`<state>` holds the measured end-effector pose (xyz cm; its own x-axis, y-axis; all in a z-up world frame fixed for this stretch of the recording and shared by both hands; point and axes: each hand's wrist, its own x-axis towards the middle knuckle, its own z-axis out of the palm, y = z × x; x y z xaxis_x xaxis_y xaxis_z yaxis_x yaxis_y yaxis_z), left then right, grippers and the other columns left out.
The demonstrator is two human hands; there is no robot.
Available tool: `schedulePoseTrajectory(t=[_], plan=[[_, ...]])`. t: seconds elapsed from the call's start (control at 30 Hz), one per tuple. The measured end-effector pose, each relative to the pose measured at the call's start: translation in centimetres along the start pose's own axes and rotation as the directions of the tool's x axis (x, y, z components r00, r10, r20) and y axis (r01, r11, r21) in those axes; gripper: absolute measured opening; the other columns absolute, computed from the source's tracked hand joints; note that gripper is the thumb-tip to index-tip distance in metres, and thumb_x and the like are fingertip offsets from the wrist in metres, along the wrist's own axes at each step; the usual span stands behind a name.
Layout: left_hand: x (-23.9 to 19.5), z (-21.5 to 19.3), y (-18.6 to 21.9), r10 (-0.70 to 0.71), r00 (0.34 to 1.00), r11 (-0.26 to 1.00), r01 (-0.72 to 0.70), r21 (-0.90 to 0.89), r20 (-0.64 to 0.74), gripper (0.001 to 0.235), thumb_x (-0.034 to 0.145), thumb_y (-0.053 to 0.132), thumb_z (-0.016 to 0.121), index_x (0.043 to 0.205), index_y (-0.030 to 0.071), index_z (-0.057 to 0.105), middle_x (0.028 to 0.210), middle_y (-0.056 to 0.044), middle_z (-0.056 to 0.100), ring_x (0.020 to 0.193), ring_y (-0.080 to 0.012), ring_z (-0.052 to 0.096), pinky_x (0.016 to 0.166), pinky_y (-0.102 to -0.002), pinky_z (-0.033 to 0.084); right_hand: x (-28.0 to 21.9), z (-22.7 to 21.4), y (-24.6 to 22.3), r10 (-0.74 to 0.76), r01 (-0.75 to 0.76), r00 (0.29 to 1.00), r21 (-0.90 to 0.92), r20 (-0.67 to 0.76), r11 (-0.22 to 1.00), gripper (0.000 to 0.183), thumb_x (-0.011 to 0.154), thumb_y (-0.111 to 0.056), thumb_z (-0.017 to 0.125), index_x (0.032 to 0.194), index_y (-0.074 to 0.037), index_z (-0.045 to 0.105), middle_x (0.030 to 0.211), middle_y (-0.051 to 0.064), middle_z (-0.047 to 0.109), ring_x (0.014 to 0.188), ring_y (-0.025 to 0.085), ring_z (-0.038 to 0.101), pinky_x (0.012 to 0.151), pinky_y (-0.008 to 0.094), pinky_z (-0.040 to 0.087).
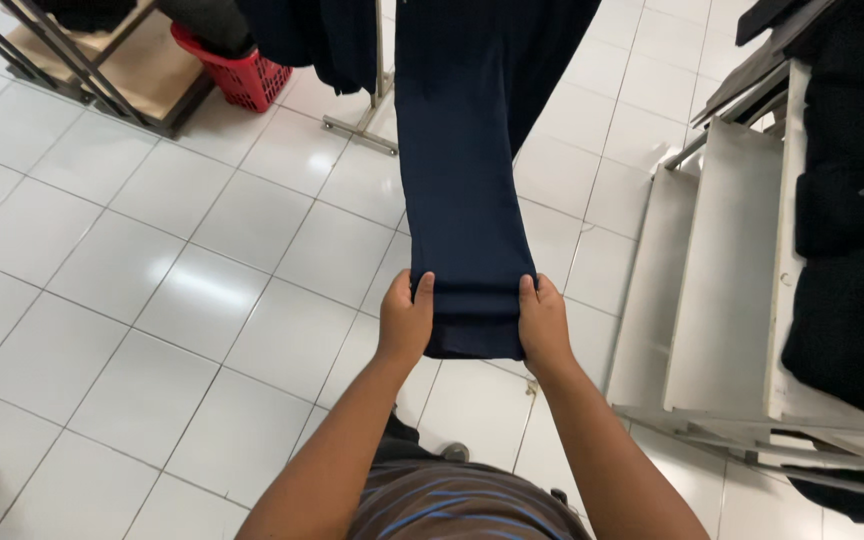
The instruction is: The person repeatedly takes dark blue pants from a rack, folds them, and places them onto white hangers. They then hang the hangers back onto a rotating clothing rack in a store aisle.
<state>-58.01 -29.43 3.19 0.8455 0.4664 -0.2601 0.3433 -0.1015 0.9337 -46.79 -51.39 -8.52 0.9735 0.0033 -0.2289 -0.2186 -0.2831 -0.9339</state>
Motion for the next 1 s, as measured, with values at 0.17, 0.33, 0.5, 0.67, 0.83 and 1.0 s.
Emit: schedulePoseTrajectory(t=[0.17,0.33,0.5,0.67,0.83,1.0], plan=[[0.5,1.1,-3.7,-0.137,0.983,0.991,0.134,0.029,0.124,0.045,0.114,0.048,0.067,0.142,0.012,0.069,0.143,-0.014,0.076,0.144,-0.0322,0.067,0.116,-0.050,0.058,-4.2,0.1,-3.5,0.299,-0.311,0.949,0.145,0.097,0.939,0.040,0.119,-0.038,0.063,0.140,-0.005,0.068,0.103,0.018,0.074,0.085,0.032,0.075,0.065,0.041,0.065],[0.8,4.4,-7.4,-0.105,0.993,0.992,0.100,0.080,0.057,0.035,0.122,0.038,0.051,0.124,0.007,0.067,0.114,-0.021,0.078,0.116,-0.0386,0.078,0.092,-0.049,0.065,-4.8,3.2,-1.2,0.287,-0.275,0.957,-0.183,0.044,0.944,0.038,0.120,-0.030,0.057,0.142,-0.001,0.069,0.086,0.020,0.072,0.064,0.029,0.075,0.045,0.035,0.064],[3.4,4.3,-6.2,0.244,0.969,0.967,-0.240,0.086,-0.042,0.038,0.122,0.037,0.054,0.107,0.003,0.062,0.095,-0.032,0.070,0.101,-0.0557,0.073,0.078,-0.059,0.057,-5.2,4.2,-6.6,-0.177,0.208,0.974,-0.254,0.138,0.945,0.035,0.122,-0.027,0.049,0.122,0.004,0.065,0.108,0.042,0.066,0.110,0.066,0.065,0.093,0.069,0.053],[6.3,-0.4,-3.6,0.047,0.999,0.998,-0.046,0.033,-0.020,0.036,0.125,0.032,0.046,0.125,0.001,0.063,0.086,-0.013,0.072,0.074,-0.0225,0.071,0.064,-0.035,0.059,-1.1,3.6,-5.9,-0.008,0.008,1.000,-0.038,0.012,0.999,0.025,0.123,-0.025,0.053,0.112,-0.008,0.068,0.060,0.009,0.058,0.044,0.022,0.060,0.036,0.029,0.051],[8.9,-1.0,-5.3,-0.139,0.981,0.990,0.139,0.010,0.135,0.038,0.123,0.040,0.046,0.122,0.006,0.063,0.074,-0.005,0.068,0.054,-0.0138,0.070,0.044,-0.026,0.060,-0.7,3.8,-9.3,0.204,-0.199,0.976,-0.079,0.071,0.977,0.030,0.121,-0.031,0.057,0.126,-0.004,0.068,0.074,0.015,0.064,0.053,0.022,0.062,0.042,0.035,0.057],[14.2,-2.1,-9.3,-0.047,0.993,0.998,0.053,-0.045,0.107,0.039,0.111,0.014,0.071,0.137,0.005,0.043,0.081,-0.004,0.056,0.054,-0.0137,0.062,0.040,-0.026,0.053,2.8,4.7,-5.3,0.279,-0.272,0.939,-0.064,0.203,0.960,0.028,0.117,-0.021,0.064,0.129,0.004,0.069,0.076,0.020,0.066,0.043,0.025,0.062,0.036,0.035,0.047]])
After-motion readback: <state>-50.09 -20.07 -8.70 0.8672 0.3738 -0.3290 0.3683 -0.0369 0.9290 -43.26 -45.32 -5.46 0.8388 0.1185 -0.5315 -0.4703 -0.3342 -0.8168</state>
